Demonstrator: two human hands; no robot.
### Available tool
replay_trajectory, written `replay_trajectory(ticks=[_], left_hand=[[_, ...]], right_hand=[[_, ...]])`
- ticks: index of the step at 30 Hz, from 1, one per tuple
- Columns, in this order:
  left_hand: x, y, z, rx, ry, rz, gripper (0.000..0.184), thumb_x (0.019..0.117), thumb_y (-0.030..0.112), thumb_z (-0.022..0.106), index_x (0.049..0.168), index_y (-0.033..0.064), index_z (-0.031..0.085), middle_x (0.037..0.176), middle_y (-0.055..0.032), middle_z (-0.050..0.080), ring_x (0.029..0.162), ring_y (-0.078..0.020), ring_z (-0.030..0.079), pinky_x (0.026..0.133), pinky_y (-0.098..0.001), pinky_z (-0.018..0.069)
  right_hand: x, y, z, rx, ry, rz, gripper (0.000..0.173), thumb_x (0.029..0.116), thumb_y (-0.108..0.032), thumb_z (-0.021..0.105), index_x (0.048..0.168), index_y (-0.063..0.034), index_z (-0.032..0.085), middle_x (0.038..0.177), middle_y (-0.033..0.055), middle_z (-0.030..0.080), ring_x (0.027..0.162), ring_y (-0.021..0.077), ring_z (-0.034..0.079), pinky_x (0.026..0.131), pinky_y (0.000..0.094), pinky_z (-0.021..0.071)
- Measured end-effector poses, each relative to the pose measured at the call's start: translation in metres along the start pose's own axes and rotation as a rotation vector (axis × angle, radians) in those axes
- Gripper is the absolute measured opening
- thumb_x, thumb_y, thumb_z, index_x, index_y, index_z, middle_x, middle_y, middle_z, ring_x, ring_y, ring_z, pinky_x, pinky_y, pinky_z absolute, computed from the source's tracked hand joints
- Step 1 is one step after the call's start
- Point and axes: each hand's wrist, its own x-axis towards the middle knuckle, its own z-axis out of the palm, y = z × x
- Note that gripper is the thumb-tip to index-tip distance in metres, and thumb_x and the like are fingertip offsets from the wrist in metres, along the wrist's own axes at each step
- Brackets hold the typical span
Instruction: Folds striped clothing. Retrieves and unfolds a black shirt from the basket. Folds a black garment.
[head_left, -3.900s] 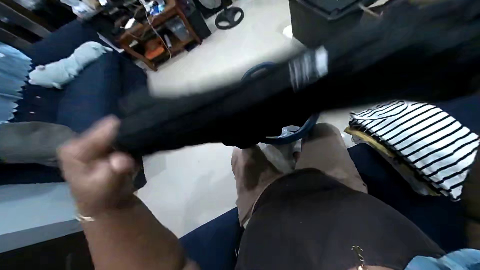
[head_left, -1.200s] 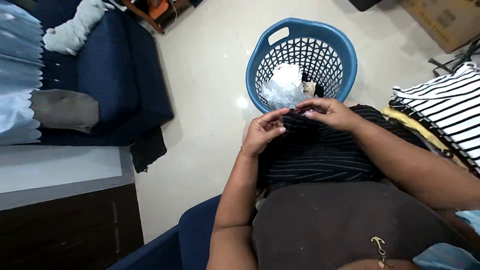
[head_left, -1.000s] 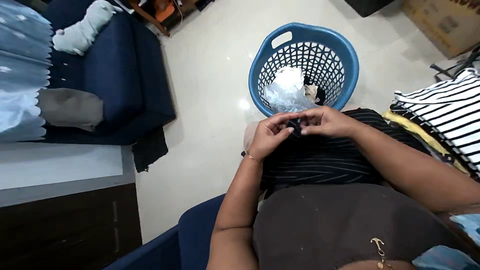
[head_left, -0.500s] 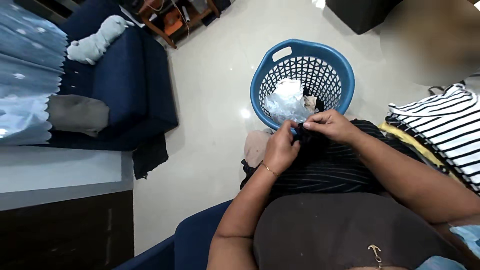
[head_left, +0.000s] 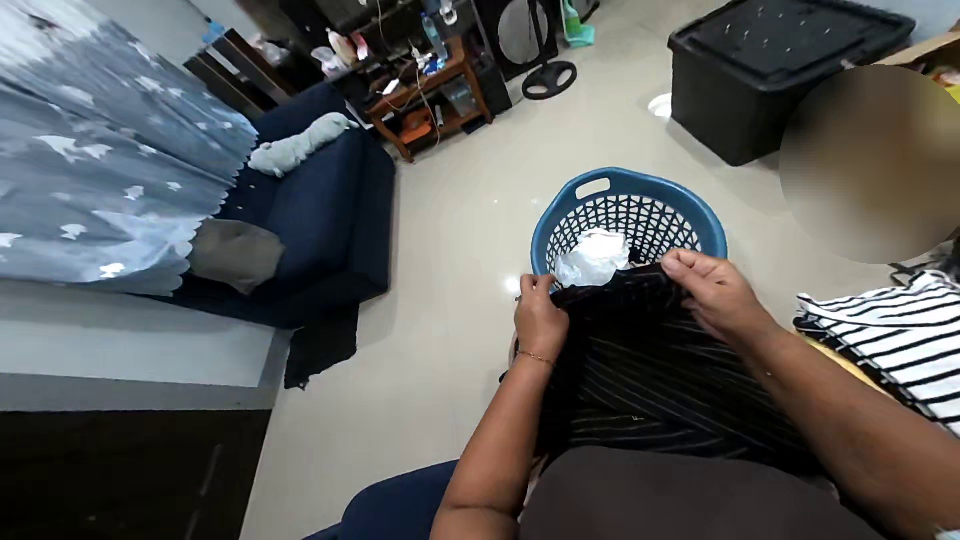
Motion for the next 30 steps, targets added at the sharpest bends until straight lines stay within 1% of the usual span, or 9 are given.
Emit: replay_trajectory(ticks=[5, 8, 11, 14, 17, 20, 23, 28, 30], left_hand=[[0.013, -0.01, -0.003, 0.018, 0.425, 0.166, 0.049, 0.0806, -0.005, 0.069, 0.129, 0.0034, 0.068, 0.123, -0.0255, 0.062, 0.111, -0.043, 0.064, 0.089, -0.0561, 0.0548], [0.017, -0.004, -0.012, 0.016, 0.513, 0.213, 0.056, 0.0797, -0.006, 0.07, 0.135, 0.0055, 0.064, 0.119, -0.0242, 0.063, 0.104, -0.0412, 0.066, 0.082, -0.0562, 0.056], [0.013, 0.009, -0.026, -0.003, 0.368, 0.18, 0.058, 0.0827, -0.004, 0.069, 0.139, 0.0065, 0.061, 0.111, -0.0212, 0.067, 0.096, -0.0387, 0.068, 0.078, -0.0564, 0.0562], [0.003, 0.017, -0.04, -0.15, 0.042, 0.181, 0.038, 0.0921, 0.007, 0.068, 0.13, 0.0026, 0.065, 0.099, -0.0165, 0.073, 0.093, -0.0307, 0.07, 0.088, -0.051, 0.0556], [-0.009, 0.023, -0.039, -0.624, -0.121, 0.25, 0.014, 0.0966, 0.007, 0.065, 0.106, -0.0026, 0.071, 0.094, -0.0085, 0.073, 0.088, -0.0106, 0.068, 0.085, -0.0305, 0.0564], [-0.012, 0.032, -0.033, -1.019, -0.149, 0.116, 0.013, 0.0976, -0.003, 0.058, 0.105, -0.005, 0.068, 0.093, -0.0078, 0.071, 0.086, -0.0094, 0.068, 0.082, -0.0303, 0.0584], [0.0, 0.029, -0.025, -0.737, 0.025, 0.193, 0.015, 0.0904, -0.002, 0.061, 0.1, -0.0005, 0.073, 0.091, -0.0078, 0.073, 0.086, -0.011, 0.068, 0.082, -0.0344, 0.0561], [-0.006, 0.053, -0.021, -0.353, 0.185, 0.426, 0.02, 0.086, -0.002, 0.066, 0.102, -0.0002, 0.077, 0.101, -0.0143, 0.075, 0.098, -0.0246, 0.072, 0.09, -0.0465, 0.0562], [-0.007, 0.057, -0.014, -0.346, 0.308, 0.567, 0.017, 0.0818, -0.002, 0.069, 0.096, 0.0008, 0.078, 0.089, -0.0126, 0.074, 0.087, -0.0237, 0.071, 0.081, -0.0445, 0.0575]], right_hand=[[0.014, -0.042, -0.01, 0.05, 0.032, -0.154, 0.026, 0.107, -0.015, 0.046, 0.091, -0.0186, 0.066, 0.069, -0.0139, 0.06, 0.054, -0.0064, 0.049, 0.051, 0.0105, 0.0417], [0.021, -0.068, -0.016, 0.031, 0.073, -0.211, 0.026, 0.1073, -0.014, 0.046, 0.092, -0.0187, 0.066, 0.07, -0.0139, 0.061, 0.055, -0.0064, 0.051, 0.052, 0.0101, 0.0434], [0.03, -0.09, -0.025, 0.026, 0.101, -0.282, 0.025, 0.108, -0.017, 0.048, 0.093, -0.019, 0.068, 0.069, -0.0141, 0.061, 0.051, -0.0062, 0.049, 0.048, 0.0099, 0.0426], [0.034, -0.108, -0.032, 0.044, 0.166, -0.302, 0.026, 0.1087, -0.02, 0.048, 0.092, -0.0193, 0.068, 0.067, -0.0135, 0.06, 0.048, -0.0051, 0.047, 0.046, 0.0105, 0.0427], [0.038, -0.11, -0.035, -0.06, 0.29, -0.308, 0.021, 0.1077, -0.02, 0.052, 0.093, -0.0206, 0.066, 0.068, -0.0154, 0.06, 0.048, -0.0054, 0.049, 0.045, 0.011, 0.0441], [0.034, -0.082, -0.03, -0.399, 0.306, -0.353, 0.01, 0.1034, -0.018, 0.058, 0.104, -0.0086, 0.062, 0.083, -0.0073, 0.062, 0.062, -0.0012, 0.058, 0.059, 0.0194, 0.0538], [0.017, -0.048, -0.006, -0.496, 0.184, -0.445, 0.021, 0.0979, -0.011, 0.061, 0.111, 0.0054, 0.062, 0.1, 0.0109, 0.066, 0.075, 0.0098, 0.064, 0.069, 0.0302, 0.0586], [0.003, -0.006, 0.029, -0.44, -0.142, -0.656, 0.025, 0.097, -0.003, 0.05, 0.102, 0.0036, 0.073, 0.103, 0.0119, 0.074, 0.091, 0.0084, 0.071, 0.083, 0.0234, 0.0592], [0.01, -0.002, 0.028, -0.409, -0.164, -0.579, 0.027, 0.0918, 0.001, 0.046, 0.094, 0.0028, 0.073, 0.094, 0.0088, 0.073, 0.088, 0.0044, 0.068, 0.082, 0.0203, 0.0557]])
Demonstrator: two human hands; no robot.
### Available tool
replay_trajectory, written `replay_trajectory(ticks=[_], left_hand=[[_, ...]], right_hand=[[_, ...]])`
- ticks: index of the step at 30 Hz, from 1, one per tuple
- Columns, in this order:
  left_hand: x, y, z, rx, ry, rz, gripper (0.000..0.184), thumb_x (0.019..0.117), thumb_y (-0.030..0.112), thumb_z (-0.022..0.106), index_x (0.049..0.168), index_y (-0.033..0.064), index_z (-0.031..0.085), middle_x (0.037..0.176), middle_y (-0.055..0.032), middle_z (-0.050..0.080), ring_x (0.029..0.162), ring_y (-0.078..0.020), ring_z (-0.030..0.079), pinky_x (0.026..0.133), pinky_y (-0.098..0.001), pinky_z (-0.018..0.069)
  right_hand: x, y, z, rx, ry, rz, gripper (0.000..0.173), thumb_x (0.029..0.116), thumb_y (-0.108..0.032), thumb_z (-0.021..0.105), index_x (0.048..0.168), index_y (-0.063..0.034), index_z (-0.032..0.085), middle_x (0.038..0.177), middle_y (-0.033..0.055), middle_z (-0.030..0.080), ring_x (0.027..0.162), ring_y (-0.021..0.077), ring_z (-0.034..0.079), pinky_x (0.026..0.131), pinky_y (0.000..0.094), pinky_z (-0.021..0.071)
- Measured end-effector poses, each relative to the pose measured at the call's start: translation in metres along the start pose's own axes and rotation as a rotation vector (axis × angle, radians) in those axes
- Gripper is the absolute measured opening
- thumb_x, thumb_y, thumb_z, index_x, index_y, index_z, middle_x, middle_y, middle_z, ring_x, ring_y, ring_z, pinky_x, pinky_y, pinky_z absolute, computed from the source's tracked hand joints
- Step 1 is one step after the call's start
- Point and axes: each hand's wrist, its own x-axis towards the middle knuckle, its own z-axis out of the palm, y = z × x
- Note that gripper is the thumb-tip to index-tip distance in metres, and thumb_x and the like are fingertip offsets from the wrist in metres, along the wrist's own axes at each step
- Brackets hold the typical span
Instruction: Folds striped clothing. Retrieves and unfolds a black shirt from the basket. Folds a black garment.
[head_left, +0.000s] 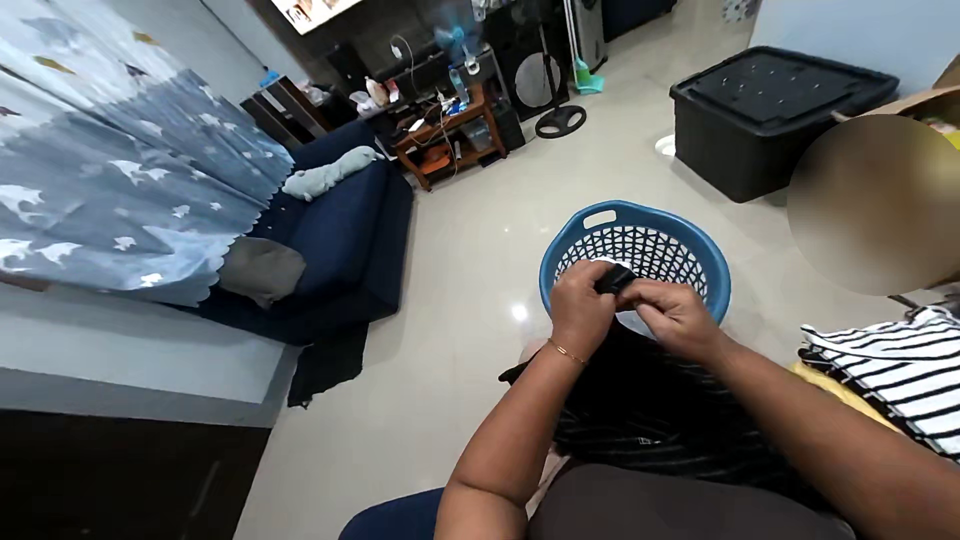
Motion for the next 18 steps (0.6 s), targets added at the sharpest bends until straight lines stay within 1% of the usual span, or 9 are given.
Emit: replay_trajectory(ticks=[2, 4, 5, 8, 10, 12, 14, 16, 18], left_hand=[[-0.001, 0.004, 0.004, -0.029, 0.048, 0.139, 0.019, 0.0782, -0.003, 0.07, 0.094, 0.0022, 0.079, 0.081, -0.0098, 0.071, 0.079, -0.0212, 0.069, 0.074, -0.0403, 0.0571], [-0.002, 0.015, 0.005, -0.016, 0.043, 0.248, 0.024, 0.0752, -0.006, 0.069, 0.095, 0.0022, 0.08, 0.081, -0.0106, 0.072, 0.08, -0.0232, 0.07, 0.074, -0.0406, 0.0583], [-0.004, 0.021, 0.006, -0.012, 0.036, 0.302, 0.026, 0.074, -0.007, 0.069, 0.096, 0.0018, 0.08, 0.082, -0.0117, 0.072, 0.081, -0.0248, 0.071, 0.075, -0.0412, 0.0591], [-0.009, 0.032, 0.006, 0.014, 0.053, 0.48, 0.026, 0.0735, -0.006, 0.068, 0.095, 0.003, 0.08, 0.079, -0.0121, 0.07, 0.076, -0.0267, 0.069, 0.071, -0.04, 0.0569], [-0.012, 0.033, 0.004, 0.048, 0.145, 0.534, 0.023, 0.0745, -0.004, 0.069, 0.094, 0.0026, 0.08, 0.078, -0.0119, 0.07, 0.074, -0.0253, 0.068, 0.068, -0.0375, 0.0558], [-0.01, 0.026, 0.002, 0.131, 0.262, 0.478, 0.022, 0.074, -0.002, 0.072, 0.094, 0.0021, 0.079, 0.081, -0.0112, 0.072, 0.077, -0.0234, 0.07, 0.069, -0.0358, 0.0585], [-0.003, 0.013, -0.001, 0.187, 0.321, 0.367, 0.026, 0.0738, 0.0, 0.076, 0.099, 0.0019, 0.078, 0.087, -0.0113, 0.072, 0.081, -0.0225, 0.071, 0.073, -0.0359, 0.06], [0.005, 0.002, -0.004, 0.189, 0.303, 0.232, 0.03, 0.0744, 0.001, 0.078, 0.105, 0.0008, 0.076, 0.094, -0.0132, 0.07, 0.084, -0.0228, 0.07, 0.075, -0.0368, 0.0601], [0.011, -0.001, -0.006, 0.138, 0.22, 0.095, 0.028, 0.0766, 0.001, 0.078, 0.104, 0.0004, 0.073, 0.093, -0.0134, 0.065, 0.078, -0.0217, 0.065, 0.068, -0.0358, 0.0573]], right_hand=[[0.003, 0.004, 0.001, 0.094, -0.042, 0.133, 0.023, 0.0923, 0.0, 0.048, 0.089, 0.0018, 0.071, 0.086, 0.0005, 0.071, 0.084, -0.0054, 0.063, 0.079, 0.0145, 0.0517], [0.0, 0.001, 0.002, 0.1, -0.119, 0.25, 0.016, 0.0955, -0.008, 0.054, 0.102, -0.0013, 0.067, 0.092, -0.0056, 0.07, 0.09, -0.01, 0.063, 0.084, 0.0129, 0.0528], [-0.003, -0.001, 0.003, 0.007, -0.16, 0.267, 0.021, 0.0953, -0.013, 0.058, 0.109, 0.0008, 0.067, 0.098, 0.0002, 0.071, 0.096, -0.0039, 0.064, 0.089, 0.0178, 0.0526], [-0.007, 0.007, -0.005, -0.318, -0.258, 0.288, 0.036, 0.0925, -0.019, 0.07, 0.115, 0.0094, 0.068, 0.111, 0.0277, 0.07, 0.108, 0.0383, 0.068, 0.097, 0.0556, 0.0511], [0.012, 0.002, -0.026, -0.424, -0.176, 0.422, 0.039, 0.0895, -0.015, 0.073, 0.117, 0.0116, 0.065, 0.111, 0.0315, 0.068, 0.109, 0.045, 0.066, 0.097, 0.0603, 0.0486], [0.036, -0.012, -0.052, -0.496, -0.012, 0.596, 0.036, 0.0891, -0.006, 0.073, 0.117, 0.0136, 0.061, 0.109, 0.0351, 0.065, 0.107, 0.0501, 0.063, 0.093, 0.0675, 0.047], [0.049, -0.035, -0.077, -0.551, 0.138, 0.58, 0.036, 0.0841, -0.005, 0.075, 0.112, 0.0121, 0.062, 0.103, 0.0344, 0.065, 0.1, 0.0509, 0.064, 0.083, 0.071, 0.0474], [0.051, -0.059, -0.093, -0.61, 0.224, 0.45, 0.04, 0.0852, -0.009, 0.072, 0.118, 0.0111, 0.059, 0.108, 0.0342, 0.064, 0.103, 0.0503, 0.064, 0.085, 0.0708, 0.0477], [0.048, -0.074, -0.102, -0.678, 0.285, 0.307, 0.042, 0.0875, -0.015, 0.069, 0.118, 0.0111, 0.06, 0.11, 0.0331, 0.065, 0.104, 0.0474, 0.065, 0.086, 0.0666, 0.0495]])
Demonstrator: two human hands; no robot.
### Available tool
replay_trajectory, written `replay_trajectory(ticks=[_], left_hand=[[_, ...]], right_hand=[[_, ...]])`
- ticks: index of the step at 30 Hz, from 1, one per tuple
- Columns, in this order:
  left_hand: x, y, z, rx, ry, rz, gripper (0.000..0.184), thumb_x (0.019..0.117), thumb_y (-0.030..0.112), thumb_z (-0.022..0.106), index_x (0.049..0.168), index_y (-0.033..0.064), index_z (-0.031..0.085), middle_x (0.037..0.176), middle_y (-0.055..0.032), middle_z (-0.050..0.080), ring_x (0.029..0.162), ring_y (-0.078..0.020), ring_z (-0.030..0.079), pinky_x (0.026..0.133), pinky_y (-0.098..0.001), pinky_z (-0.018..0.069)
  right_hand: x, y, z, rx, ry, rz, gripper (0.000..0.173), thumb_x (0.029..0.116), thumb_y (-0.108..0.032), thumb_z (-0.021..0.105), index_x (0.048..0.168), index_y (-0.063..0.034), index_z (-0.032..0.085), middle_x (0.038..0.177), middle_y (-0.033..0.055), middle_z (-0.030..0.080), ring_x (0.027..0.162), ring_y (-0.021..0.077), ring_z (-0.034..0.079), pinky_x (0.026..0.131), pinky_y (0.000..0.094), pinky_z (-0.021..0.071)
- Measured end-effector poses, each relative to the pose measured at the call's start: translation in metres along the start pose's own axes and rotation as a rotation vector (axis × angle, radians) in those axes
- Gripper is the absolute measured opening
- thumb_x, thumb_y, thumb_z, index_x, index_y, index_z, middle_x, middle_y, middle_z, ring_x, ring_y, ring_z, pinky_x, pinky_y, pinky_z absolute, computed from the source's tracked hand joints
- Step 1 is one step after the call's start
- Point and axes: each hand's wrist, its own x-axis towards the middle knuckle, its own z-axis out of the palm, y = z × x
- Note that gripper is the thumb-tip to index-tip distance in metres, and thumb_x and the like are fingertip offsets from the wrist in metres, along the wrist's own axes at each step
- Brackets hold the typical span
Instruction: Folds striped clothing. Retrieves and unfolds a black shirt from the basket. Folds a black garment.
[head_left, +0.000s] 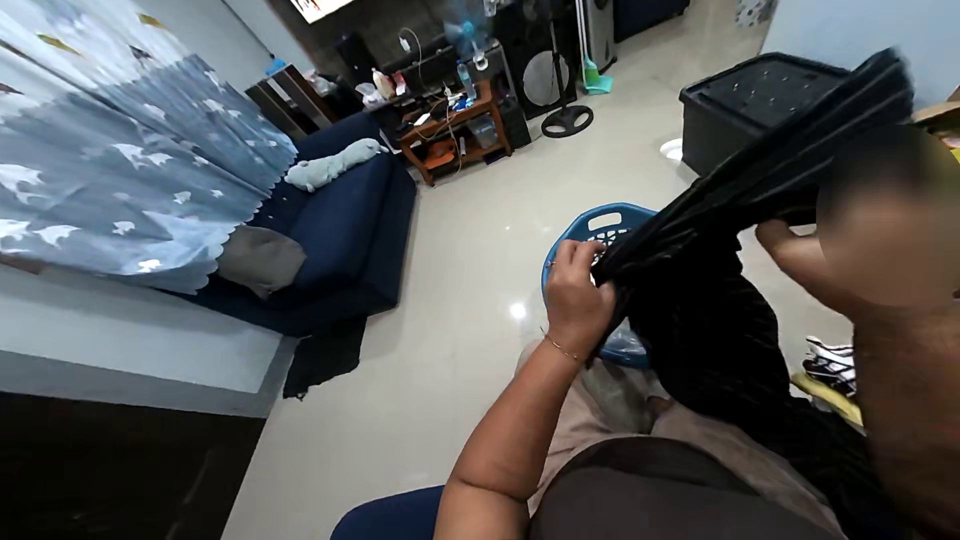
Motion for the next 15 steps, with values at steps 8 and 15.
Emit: replay_trajectory(ticks=[8, 15], left_hand=[[0.011, -0.022, -0.002, -0.836, -0.271, -0.654, 0.019, 0.1012, -0.004, 0.052, 0.118, -0.0034, 0.061, 0.104, -0.0107, 0.068, 0.086, -0.0166, 0.07, 0.078, -0.0361, 0.0611], [-0.002, -0.037, 0.032, -0.886, -0.237, -0.766, 0.025, 0.1044, 0.006, 0.051, 0.126, 0.0002, 0.061, 0.11, -0.0109, 0.068, 0.096, -0.016, 0.066, 0.086, -0.0389, 0.0563]], right_hand=[[0.008, 0.033, -0.018, -0.382, 0.004, 0.027, 0.06, 0.0977, -0.044, 0.061, 0.114, 0.0133, 0.06, 0.11, 0.0418, 0.062, 0.104, 0.0636, 0.06, 0.085, 0.0777, 0.0418], [-0.029, 0.033, 0.041, 0.247, -0.505, 0.003, 0.019, 0.1018, -0.014, 0.06, 0.103, -0.003, 0.075, 0.096, 0.0104, 0.075, 0.087, 0.0213, 0.073, 0.082, 0.0459, 0.0607]])
